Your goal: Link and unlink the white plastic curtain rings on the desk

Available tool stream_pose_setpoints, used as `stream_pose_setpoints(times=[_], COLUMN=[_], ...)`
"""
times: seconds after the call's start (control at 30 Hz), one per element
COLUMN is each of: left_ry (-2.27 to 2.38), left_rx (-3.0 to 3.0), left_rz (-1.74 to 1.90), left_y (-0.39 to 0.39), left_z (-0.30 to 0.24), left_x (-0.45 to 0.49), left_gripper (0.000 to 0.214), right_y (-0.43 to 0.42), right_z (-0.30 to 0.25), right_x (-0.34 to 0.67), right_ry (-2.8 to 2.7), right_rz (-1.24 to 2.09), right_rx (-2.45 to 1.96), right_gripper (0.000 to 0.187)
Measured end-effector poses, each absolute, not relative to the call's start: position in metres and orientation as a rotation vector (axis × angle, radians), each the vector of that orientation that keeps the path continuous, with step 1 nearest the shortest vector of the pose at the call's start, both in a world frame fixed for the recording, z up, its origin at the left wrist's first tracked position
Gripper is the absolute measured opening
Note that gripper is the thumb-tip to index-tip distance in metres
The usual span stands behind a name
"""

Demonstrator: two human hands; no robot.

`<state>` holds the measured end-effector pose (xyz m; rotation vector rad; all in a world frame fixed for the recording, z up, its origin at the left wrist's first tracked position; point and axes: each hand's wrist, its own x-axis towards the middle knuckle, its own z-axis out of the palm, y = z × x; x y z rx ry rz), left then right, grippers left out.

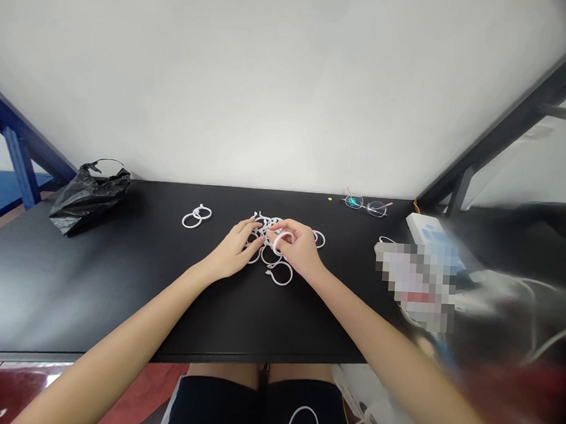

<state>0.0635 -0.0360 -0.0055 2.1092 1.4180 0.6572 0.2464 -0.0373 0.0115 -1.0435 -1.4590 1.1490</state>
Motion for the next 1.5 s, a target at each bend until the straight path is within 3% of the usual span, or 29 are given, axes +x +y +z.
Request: stream_pose_setpoints(times=[0.6,1.5], left_ry=[1.209,1.093], left_rx=[2.166,2.223], left_rz=[0.740,0.795], left_y=[-0.0380,-0.0384], left_z=[-0.0005,-0.0022], left_x=[0.0643,0.0638], left_gripper=[0.048,0.045], right_y=[-0.0369,-0.0361], right_z=[0.0135,0.0134], right_x=[0.2448,0.2459], right_ry=[-1.282,-1.321], right_rz=[1.343,1.312], right_rx=[-1.010,-0.950], right_gripper=[0.034,0.033])
